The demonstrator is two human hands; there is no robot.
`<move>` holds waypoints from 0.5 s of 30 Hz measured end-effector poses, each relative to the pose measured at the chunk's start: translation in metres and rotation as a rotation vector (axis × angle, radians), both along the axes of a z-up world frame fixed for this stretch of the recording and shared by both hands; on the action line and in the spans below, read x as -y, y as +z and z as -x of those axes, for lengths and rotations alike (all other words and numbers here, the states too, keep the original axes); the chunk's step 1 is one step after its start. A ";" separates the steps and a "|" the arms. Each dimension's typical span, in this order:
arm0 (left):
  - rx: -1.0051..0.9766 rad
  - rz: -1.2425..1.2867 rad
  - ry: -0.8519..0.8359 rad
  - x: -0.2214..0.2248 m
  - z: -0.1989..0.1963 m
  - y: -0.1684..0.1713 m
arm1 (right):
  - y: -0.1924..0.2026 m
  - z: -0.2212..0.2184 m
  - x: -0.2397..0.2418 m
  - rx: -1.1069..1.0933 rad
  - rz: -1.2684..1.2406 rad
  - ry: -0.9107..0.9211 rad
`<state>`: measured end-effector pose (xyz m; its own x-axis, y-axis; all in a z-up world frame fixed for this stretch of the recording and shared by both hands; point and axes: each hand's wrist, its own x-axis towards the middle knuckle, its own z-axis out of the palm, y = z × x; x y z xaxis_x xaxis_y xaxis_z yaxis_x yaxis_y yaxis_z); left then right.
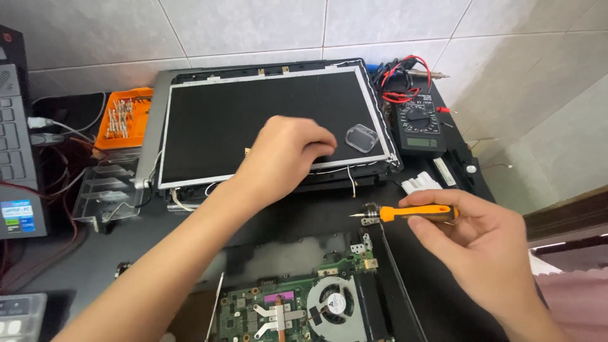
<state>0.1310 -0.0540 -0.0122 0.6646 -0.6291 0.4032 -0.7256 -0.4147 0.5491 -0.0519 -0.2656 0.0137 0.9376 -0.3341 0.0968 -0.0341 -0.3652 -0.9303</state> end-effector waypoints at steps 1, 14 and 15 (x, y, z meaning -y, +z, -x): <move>-0.001 -0.004 0.002 0.002 -0.004 -0.006 | 0.000 0.001 0.000 -0.001 -0.004 0.002; 0.104 -0.093 -0.059 -0.006 -0.005 -0.012 | -0.001 0.001 0.005 -0.015 0.043 -0.024; 0.114 -0.049 -0.042 -0.009 -0.002 -0.008 | -0.001 0.001 0.006 -0.002 0.040 -0.020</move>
<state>0.1333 -0.0446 -0.0199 0.5889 -0.6760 0.4430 -0.7995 -0.4068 0.4420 -0.0528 -0.2712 0.0127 0.9309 -0.3486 0.1089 -0.0433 -0.4015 -0.9148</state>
